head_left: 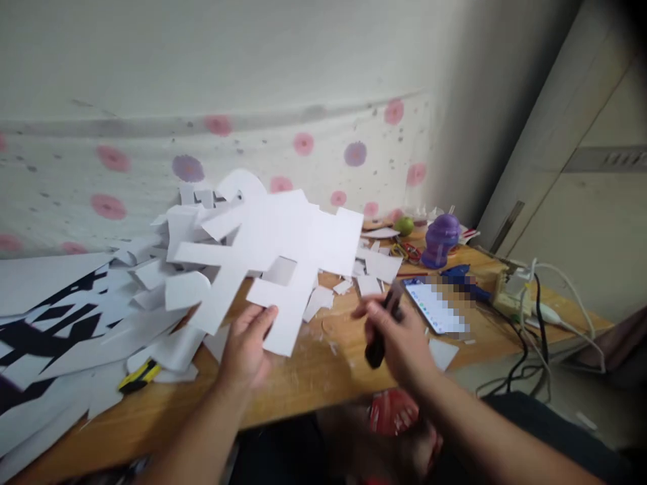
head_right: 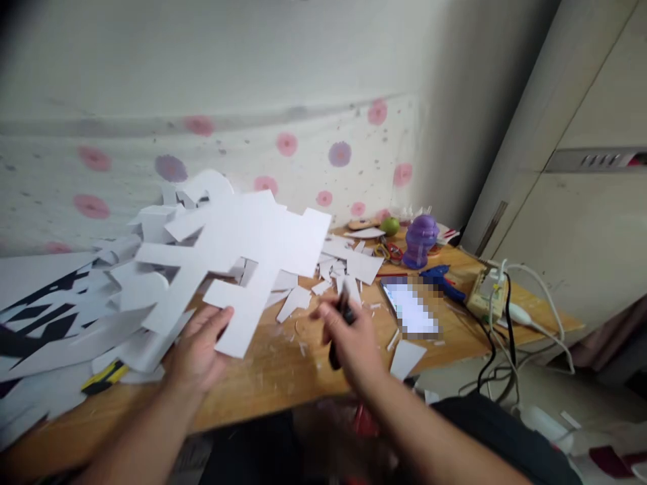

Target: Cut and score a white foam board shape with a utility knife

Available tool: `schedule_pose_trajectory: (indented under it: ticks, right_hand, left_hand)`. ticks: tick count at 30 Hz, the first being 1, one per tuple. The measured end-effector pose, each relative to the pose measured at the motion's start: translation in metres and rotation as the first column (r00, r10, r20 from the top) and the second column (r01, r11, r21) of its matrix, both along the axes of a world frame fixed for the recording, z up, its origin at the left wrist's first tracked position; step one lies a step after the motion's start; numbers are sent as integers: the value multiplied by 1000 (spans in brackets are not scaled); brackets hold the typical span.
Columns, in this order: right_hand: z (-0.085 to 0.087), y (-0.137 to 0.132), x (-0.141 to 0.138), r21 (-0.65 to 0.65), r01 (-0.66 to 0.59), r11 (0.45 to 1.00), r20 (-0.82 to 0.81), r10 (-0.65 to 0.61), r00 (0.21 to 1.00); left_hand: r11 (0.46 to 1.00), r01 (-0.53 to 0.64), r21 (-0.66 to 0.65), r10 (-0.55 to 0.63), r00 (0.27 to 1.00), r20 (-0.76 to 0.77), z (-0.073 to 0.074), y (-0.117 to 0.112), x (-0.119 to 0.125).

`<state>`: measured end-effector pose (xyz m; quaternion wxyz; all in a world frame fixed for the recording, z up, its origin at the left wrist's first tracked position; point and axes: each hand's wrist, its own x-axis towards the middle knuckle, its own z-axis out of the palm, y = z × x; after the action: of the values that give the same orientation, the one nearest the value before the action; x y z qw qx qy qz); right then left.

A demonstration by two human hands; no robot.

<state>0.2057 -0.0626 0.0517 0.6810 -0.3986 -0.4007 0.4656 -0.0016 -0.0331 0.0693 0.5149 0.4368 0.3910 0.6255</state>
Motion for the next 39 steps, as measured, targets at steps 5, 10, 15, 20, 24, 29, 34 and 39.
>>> schedule_pose_trajectory:
  ticks: [5, 10, 15, 20, 24, 29, 34, 39]
  right_hand:
    - [9, 10, 39, -49, 168, 985, -132, -173, 976]
    - [14, 7, 41, -157, 151, 976, -280, -191, 941]
    - [23, 6, 62, -188, 239, 953, -352, -292, 889]
    - [32, 2, 108, -225, 353, 908, -417, -417, 807]
    - [30, -2, 124, -243, 367, 898, -448, -440, 779]
    - [27, -4, 120, -287, 364, 886, -449, -460, 766]
    - [25, -4, 109, -329, 360, 873, -446, -479, 756]
    - [12, -6, 76, -387, 270, 882, -452, -437, 778]
  left_hand:
    - [998, 44, -46, -51, 985, -162, -3, -10, -50]
    - [975, 212, -66, -222, 911, -348, -3, -24, -54]
    - [925, 373, 68, -268, 770, -580, -16, -21, -25]
    - [700, 714, -25, -329, 290, -899, -55, -35, 19]
    - [527, 824, -207, -242, -88, -966, -71, -8, 34]
    - [718, 678, -159, -64, -164, -984, -47, 76, 5]
    - [787, 616, 39, 71, -28, -997, -40, 88, -6]
    - [695, 711, 109, 13, 139, -990, -59, 77, 8]
